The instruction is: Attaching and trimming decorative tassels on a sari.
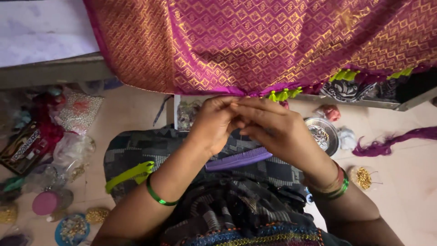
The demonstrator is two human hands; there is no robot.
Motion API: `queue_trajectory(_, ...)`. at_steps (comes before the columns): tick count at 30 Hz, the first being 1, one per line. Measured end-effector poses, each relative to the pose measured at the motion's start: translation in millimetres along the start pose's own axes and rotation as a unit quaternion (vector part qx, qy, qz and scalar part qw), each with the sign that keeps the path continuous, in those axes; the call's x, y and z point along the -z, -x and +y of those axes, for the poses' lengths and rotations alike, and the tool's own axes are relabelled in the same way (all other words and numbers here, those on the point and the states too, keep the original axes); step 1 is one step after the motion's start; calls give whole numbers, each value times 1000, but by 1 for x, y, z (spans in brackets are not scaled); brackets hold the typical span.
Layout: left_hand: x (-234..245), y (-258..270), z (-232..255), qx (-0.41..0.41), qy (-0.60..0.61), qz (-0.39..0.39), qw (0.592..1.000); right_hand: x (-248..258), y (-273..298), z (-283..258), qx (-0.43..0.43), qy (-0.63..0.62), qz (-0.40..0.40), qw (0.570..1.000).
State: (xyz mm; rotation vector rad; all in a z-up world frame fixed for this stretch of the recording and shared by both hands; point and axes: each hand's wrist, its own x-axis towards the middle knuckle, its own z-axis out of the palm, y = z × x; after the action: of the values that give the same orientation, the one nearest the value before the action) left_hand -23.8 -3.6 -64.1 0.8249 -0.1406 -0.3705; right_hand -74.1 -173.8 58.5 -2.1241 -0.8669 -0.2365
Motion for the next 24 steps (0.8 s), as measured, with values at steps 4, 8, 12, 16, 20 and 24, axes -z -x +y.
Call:
queue_trajectory(4, -14, 1, 9, 30, 15, 45, 998, -3, 2, 8, -18, -8, -24, 1000)
queue_trajectory(8, -16, 0, 8, 16, 16, 46, 999, -14, 17, 19, -3, -18, 32, 999)
queue_trajectory(12, -16, 2, 10, -17, 0, 26, 1000, -37, 32, 35, -109, -161, 150, 969)
queue_trajectory(16, -17, 2, 12, -14, 11, 43, 999, -53, 34, 36, -179, -267, 86, 943)
queue_trajectory(20, -18, 5, 20, -26, -14, 42, 999, -46, 40, 36, -164, -209, 154, 952)
queue_trajectory(24, -13, 3, 20, -13, -16, 33, 999, -22, 35, 27, -81, 25, 139, 987)
